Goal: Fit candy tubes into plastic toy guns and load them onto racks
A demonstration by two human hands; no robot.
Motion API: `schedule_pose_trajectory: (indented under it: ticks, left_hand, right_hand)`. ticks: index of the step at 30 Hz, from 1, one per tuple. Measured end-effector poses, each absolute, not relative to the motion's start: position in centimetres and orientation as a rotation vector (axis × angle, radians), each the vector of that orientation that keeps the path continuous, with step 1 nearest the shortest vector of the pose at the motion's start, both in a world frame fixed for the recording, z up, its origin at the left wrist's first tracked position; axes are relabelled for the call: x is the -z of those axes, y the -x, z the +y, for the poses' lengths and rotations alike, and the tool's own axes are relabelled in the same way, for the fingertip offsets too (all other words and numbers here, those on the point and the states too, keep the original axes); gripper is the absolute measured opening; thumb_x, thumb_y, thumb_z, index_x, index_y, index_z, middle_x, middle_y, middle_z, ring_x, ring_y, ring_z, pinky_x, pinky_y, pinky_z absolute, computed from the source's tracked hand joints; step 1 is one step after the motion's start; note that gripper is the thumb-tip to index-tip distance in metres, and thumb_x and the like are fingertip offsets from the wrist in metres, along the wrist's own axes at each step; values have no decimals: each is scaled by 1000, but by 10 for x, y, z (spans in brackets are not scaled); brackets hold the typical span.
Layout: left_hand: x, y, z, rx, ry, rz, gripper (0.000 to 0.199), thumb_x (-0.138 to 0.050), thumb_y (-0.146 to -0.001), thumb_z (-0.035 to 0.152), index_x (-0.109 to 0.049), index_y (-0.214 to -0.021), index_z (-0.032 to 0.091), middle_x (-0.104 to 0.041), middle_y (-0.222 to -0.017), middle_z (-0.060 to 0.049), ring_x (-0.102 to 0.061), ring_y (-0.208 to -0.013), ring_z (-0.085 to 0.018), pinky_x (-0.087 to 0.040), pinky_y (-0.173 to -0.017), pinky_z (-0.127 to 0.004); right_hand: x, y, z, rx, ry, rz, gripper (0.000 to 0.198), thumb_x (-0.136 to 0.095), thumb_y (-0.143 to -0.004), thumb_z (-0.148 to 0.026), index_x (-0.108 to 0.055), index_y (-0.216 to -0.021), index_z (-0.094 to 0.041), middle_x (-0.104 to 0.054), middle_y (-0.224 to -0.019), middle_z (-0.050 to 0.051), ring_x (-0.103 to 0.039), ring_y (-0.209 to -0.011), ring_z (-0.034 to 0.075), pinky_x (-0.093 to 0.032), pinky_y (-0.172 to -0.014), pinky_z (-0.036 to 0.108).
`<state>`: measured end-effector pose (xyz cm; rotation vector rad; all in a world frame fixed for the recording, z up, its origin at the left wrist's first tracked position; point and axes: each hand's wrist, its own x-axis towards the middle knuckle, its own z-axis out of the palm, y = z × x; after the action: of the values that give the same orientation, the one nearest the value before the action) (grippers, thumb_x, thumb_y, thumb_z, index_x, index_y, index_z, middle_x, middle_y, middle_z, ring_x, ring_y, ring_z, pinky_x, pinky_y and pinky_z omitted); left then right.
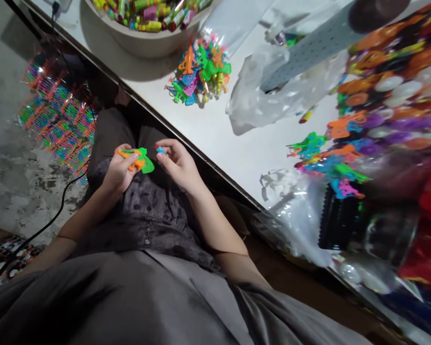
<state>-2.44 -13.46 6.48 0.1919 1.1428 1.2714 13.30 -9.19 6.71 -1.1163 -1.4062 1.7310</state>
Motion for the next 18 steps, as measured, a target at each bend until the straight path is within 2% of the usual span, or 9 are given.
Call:
schedule_pose_trajectory:
  ticks: [2,8,13,18]
  left_hand:
    - [-66,24,-137,-1308,-263,1161,41,-72,-65,21,-42,-93,21,-55,-77,4,-62,-77,-11,-49,-77,-28]
    - [-70,21,-139,-1304,-327,1232,52,-73,-65,22,-43,-107,19,-56,-77,4,-63,-83,-13,-47,-85,-30]
    - [-65,21,-139,-1324,-317,1255,54,-74,-65,21,-44,-111,20,-57,-79,4,-64,-85,-13,-48,-86,-30]
    - [-60,19,-137,-1343,-369,1285,42,-75,-66,21,-48,-99,19,-56,-73,5,-63,-78,-11,-49,-81,-27]
  right_hand:
    - [-71,-129,-96,-1693,1100,-1432,45,-68,-73,-52,-48,-103,-24,-59,-78,-2,-55,-64,11,-45,-55,24]
    - [-71,-125,-100,-1652,1148,-1360,38,-74,-67,-50,-54,-85,-22,-64,-84,0,-61,-75,11,-52,-69,24]
    - [-70,-128,-100,-1656,1209,-1366,37,-73,-66,-51,-58,-84,-22,-66,-83,0,-63,-74,13,-53,-69,27]
    - [-68,-132,-99,-1637,1236,-1437,36,-73,-67,-51,-60,-84,-22,-66,-82,1,-62,-71,14,-52,-65,27]
